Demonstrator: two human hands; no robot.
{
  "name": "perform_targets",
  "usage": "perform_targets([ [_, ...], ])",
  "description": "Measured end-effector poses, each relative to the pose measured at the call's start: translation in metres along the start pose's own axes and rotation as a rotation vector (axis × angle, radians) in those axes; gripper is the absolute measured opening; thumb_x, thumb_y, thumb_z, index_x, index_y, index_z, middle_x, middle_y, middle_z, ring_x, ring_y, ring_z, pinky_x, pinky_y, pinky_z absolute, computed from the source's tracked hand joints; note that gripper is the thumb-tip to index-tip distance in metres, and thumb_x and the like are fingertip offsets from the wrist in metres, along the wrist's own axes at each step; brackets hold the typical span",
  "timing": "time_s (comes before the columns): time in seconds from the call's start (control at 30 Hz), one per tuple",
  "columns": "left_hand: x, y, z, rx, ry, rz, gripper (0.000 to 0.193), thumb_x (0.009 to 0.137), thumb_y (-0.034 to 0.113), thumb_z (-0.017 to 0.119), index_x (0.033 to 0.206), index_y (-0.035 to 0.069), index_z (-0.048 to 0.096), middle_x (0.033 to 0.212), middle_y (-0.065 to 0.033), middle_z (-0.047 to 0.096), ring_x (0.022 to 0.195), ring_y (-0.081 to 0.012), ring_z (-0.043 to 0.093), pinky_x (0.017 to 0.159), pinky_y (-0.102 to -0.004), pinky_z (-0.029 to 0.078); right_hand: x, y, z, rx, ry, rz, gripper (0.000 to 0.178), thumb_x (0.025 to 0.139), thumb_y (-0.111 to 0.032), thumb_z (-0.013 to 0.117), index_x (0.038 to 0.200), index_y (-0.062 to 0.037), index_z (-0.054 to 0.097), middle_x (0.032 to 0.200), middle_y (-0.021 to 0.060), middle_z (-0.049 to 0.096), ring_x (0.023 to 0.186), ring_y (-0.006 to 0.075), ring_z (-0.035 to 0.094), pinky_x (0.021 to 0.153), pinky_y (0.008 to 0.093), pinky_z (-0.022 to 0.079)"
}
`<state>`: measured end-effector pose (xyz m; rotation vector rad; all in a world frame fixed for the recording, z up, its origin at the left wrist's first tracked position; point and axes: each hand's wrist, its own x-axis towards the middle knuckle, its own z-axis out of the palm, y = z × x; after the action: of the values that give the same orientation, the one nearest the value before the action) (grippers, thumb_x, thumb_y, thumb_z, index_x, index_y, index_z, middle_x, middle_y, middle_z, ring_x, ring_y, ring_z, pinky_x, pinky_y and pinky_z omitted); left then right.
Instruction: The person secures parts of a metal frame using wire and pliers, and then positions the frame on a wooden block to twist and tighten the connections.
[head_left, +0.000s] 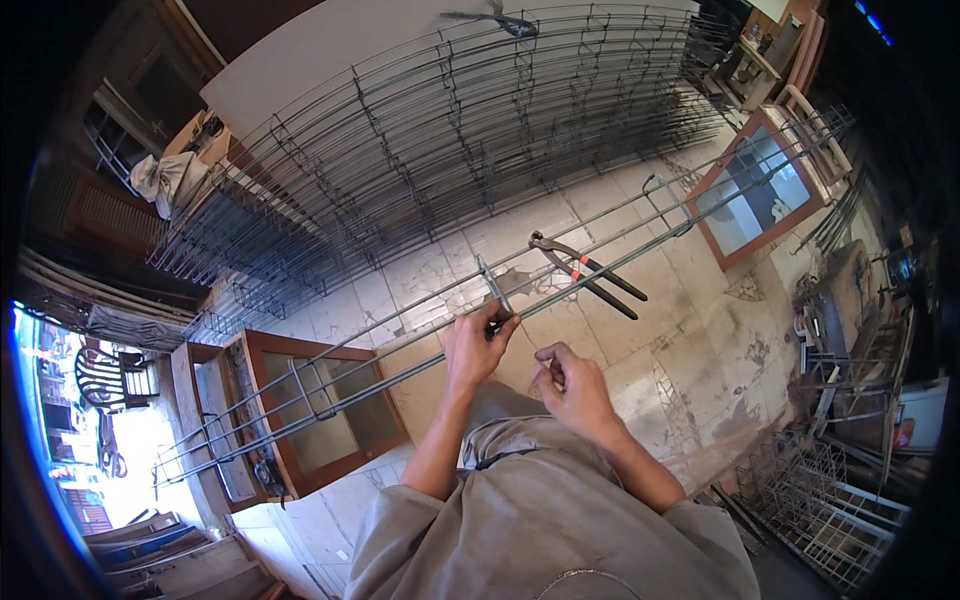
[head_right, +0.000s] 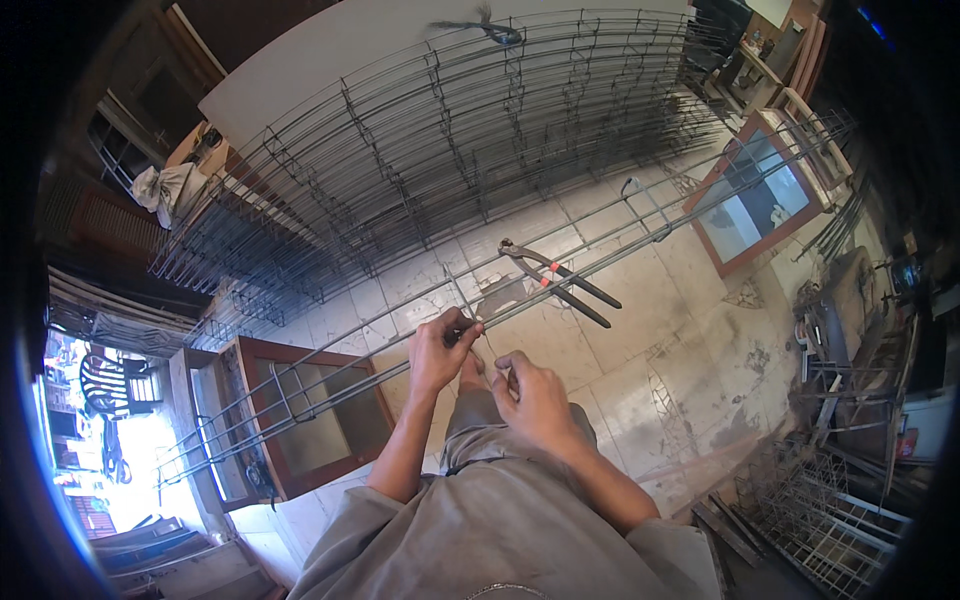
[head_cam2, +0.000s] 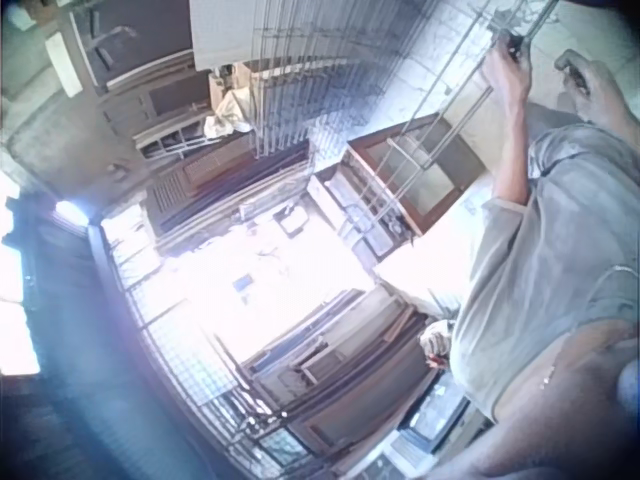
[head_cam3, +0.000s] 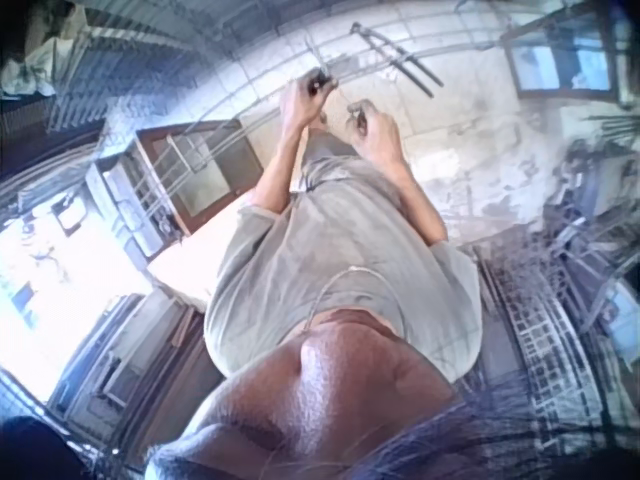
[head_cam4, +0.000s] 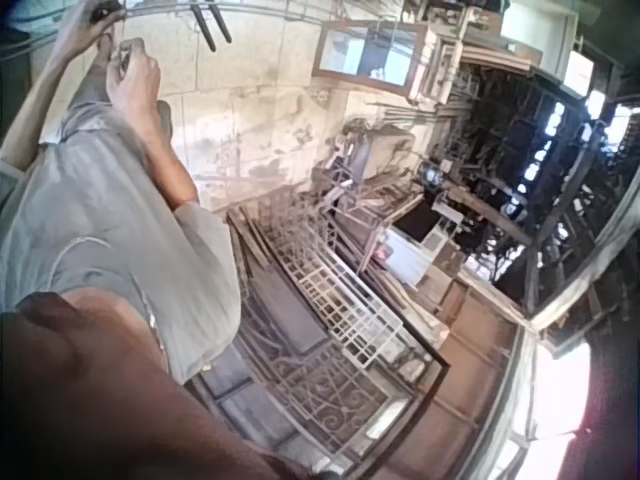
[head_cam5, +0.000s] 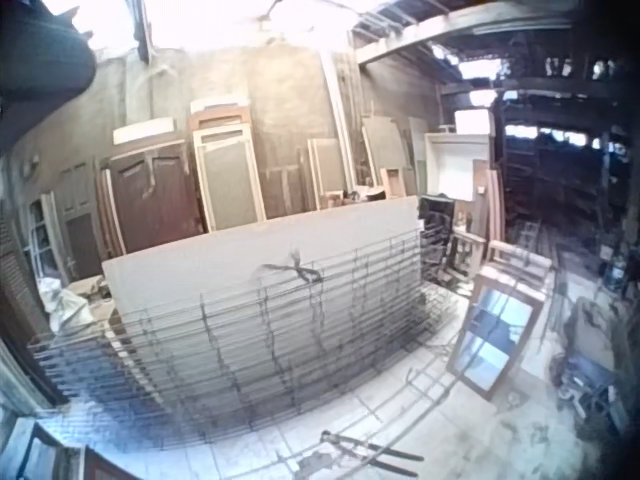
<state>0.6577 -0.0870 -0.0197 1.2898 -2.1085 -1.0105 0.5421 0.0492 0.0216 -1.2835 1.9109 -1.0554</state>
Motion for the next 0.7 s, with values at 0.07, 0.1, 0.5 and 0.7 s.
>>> perform_targets([
  [0.07, -0.006, 0.001, -0.004, 0.021, -0.015, 0.061, 0.023, 0.082, 0.028, 0.073, 0.087, 0.005, 0.068, 0.076, -0.0101, 0.071, 0.066, -0.0255, 0.067, 0.061, -0.0364, 0.05, 0.011, -0.003, -0.007, -0.194, 0.116, -0.182, 0.011, 0.088, -0.012, 0.062, 0.089, -0.0007, 0.062, 0.056, 0.0113, 0.058, 0.049, 0.0244, 0.061, 0.047, 0.0361, 0.045],
  [0.1, -0.009, 0.0, -0.006, 0.031, -0.031, 0.082, 0.022, 0.083, 0.028, 0.072, 0.087, 0.006, 0.068, 0.076, -0.011, 0.07, 0.067, -0.0281, 0.067, 0.062, -0.0386, 0.05, 0.019, -0.004, -0.01, -0.309, 0.146, -0.275, 0.012, 0.086, -0.015, 0.065, 0.086, -0.0027, 0.062, 0.054, 0.0084, 0.059, 0.045, 0.0242, 0.06, 0.044, 0.0358, 0.045],
  [0.5, -0.005, -0.027, -0.01, -0.208, -0.142, 0.195, 0.024, 0.088, 0.02, 0.065, 0.101, 0.0, 0.064, 0.093, -0.023, 0.067, 0.092, -0.0424, 0.063, 0.076, -0.0471, 0.049, 0.138, -0.073, 0.014, -0.93, -0.325, -1.177, 0.026, 0.081, -0.018, 0.06, 0.102, -0.0044, 0.055, 0.051, 0.0065, 0.06, 0.047, 0.0246, 0.063, 0.04, 0.0348, 0.045],
  [0.7, -0.004, -0.023, 0.001, -0.047, -0.035, 0.081, 0.024, 0.095, 0.021, 0.056, 0.103, 0.0, 0.064, 0.095, -0.0225, 0.067, 0.093, -0.0406, 0.063, 0.077, -0.0483, 0.048, 0.163, -0.082, 0.041, -0.995, -0.44, -1.173, 0.024, 0.082, -0.016, 0.059, 0.103, -0.0046, 0.056, 0.059, 0.0085, 0.063, 0.061, 0.0299, 0.067, 0.064, 0.0421, 0.052],
])
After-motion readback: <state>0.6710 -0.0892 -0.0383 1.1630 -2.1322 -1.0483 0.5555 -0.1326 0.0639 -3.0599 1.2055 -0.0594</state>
